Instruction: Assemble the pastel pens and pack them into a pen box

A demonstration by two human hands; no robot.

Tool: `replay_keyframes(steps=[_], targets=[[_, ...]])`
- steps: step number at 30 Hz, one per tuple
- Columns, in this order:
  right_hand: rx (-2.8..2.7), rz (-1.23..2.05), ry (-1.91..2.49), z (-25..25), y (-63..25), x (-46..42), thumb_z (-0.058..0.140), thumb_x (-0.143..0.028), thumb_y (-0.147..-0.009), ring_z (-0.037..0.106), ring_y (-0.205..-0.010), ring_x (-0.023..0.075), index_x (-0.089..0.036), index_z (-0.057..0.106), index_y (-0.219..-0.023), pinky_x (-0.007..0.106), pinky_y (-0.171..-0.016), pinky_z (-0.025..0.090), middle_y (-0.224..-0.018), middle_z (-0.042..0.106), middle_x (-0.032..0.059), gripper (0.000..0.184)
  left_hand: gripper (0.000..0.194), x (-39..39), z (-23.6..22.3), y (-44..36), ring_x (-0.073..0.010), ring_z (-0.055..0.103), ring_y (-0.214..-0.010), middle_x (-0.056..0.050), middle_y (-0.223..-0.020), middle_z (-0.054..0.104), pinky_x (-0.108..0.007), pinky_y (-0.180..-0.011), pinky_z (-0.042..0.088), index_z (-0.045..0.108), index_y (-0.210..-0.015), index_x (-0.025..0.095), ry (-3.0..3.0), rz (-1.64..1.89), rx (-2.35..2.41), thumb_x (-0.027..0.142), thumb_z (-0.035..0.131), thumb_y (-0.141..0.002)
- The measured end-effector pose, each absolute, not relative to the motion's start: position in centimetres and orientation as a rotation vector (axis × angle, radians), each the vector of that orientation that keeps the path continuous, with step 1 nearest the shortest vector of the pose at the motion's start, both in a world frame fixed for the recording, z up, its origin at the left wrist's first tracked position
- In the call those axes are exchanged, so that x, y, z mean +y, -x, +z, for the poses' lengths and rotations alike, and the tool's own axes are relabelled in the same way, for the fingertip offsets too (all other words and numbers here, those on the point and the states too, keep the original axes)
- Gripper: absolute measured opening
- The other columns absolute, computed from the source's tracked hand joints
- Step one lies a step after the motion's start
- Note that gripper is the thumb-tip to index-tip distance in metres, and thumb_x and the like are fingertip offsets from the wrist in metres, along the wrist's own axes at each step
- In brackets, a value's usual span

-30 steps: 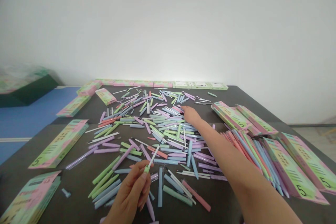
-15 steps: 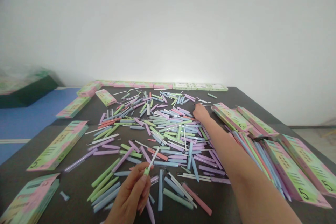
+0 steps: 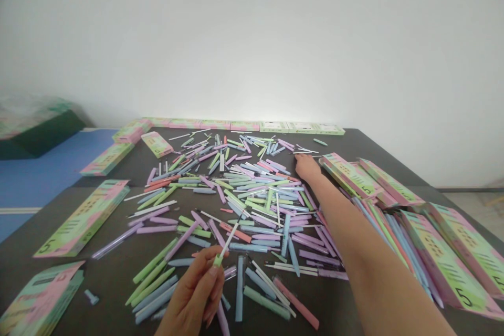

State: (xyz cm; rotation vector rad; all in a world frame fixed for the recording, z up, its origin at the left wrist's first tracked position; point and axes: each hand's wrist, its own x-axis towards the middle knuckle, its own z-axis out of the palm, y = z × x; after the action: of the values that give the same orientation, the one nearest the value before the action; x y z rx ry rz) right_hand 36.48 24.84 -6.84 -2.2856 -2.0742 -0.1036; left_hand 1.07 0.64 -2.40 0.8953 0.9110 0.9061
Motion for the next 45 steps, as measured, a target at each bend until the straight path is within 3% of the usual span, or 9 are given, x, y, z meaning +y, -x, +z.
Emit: replay_keyframes(steps=[9,15,18,24,35,41,45], targets=[[-2.076,-0.062,2.332,-5.6,-36.8,25.1,0.053,-0.033,-0.091,0.060,-0.101,0.0202,-0.014,0.063,-0.103,0.043,-0.091,0.046,-0.109,0.064,0.0080,0.024,0.035,0.6,-2.6,-1.0,-0.0038,0.022,-0.041,0.008,-0.059,0.037,-0.017,-0.038,0.016,0.050,-0.107,0.022,-0.904,0.926,0.919,0.051,0.050,-0.087],[-2.178,0.016,2.229,-5.1,-35.9,24.8,0.055,-0.031,-0.090,0.060,-0.100,0.0203,-0.013,0.061,-0.104,0.042,-0.088,0.048,-0.110,0.062,0.0080,0.023,0.035,0.6,-2.7,-0.9,-0.0041,0.021,-0.042,0.008,-0.059,0.035,-0.017,-0.038,0.016,0.050,-0.107,0.021,-0.912,0.906,0.912,0.051,0.048,-0.088],[-2.181,0.039,2.176,-4.8,-34.9,24.5,0.051,-0.022,-0.091,0.060,-0.100,0.0211,-0.011,0.062,-0.098,0.036,-0.086,0.046,-0.105,0.065,0.0118,0.017,0.034,0.6,-2.6,-0.9,-0.0044,0.022,-0.042,0.008,-0.059,0.036,-0.017,-0.038,0.016,0.050,-0.106,0.021,-0.908,0.908,0.910,0.050,0.048,-0.088],[-2.120,0.087,2.103,-3.5,-32.8,23.3,0.042,-0.017,-0.091,0.064,-0.079,0.0185,-0.012,0.059,-0.104,0.025,-0.071,0.043,-0.086,0.071,0.0096,0.022,0.032,0.5,-2.3,-1.1,-0.0039,0.022,-0.041,0.008,-0.060,0.037,-0.017,-0.037,0.017,0.051,-0.106,0.022,-0.909,0.930,0.916,0.048,0.048,-0.088],[-2.199,0.130,1.829,-1.9,-27.3,20.2,0.046,-0.009,-0.084,0.062,-0.099,0.0190,-0.015,0.068,-0.098,0.025,-0.090,0.041,-0.107,0.069,0.0097,0.027,0.035,0.5,-2.3,-1.0,-0.0038,0.025,-0.043,0.008,-0.060,0.038,-0.016,-0.040,0.020,0.049,-0.108,0.022,-0.906,0.926,0.922,0.051,0.050,-0.087],[-2.167,0.192,1.810,-1.7,-25.6,18.2,0.049,-0.011,-0.084,0.065,-0.081,0.0170,-0.016,0.068,-0.098,0.023,-0.075,0.046,-0.091,0.072,0.0058,0.024,0.037,0.7,-2.4,-0.9,-0.0037,0.025,-0.042,0.009,-0.059,0.034,-0.016,-0.039,0.019,0.050,-0.107,0.021,-0.927,0.913,0.918,0.052,0.049,-0.086],[-2.161,0.212,1.818,-1.8,-25.5,16.9,0.052,-0.017,-0.086,0.065,-0.081,0.0154,-0.018,0.067,-0.101,0.023,-0.075,0.046,-0.091,0.072,0.0032,0.021,0.039,1.0,-2.6,-0.7,-0.0038,0.025,-0.041,0.009,-0.057,0.033,-0.016,-0.038,0.019,0.050,-0.107,0.020,-0.968,0.897,0.912,0.053,0.049,-0.086]])
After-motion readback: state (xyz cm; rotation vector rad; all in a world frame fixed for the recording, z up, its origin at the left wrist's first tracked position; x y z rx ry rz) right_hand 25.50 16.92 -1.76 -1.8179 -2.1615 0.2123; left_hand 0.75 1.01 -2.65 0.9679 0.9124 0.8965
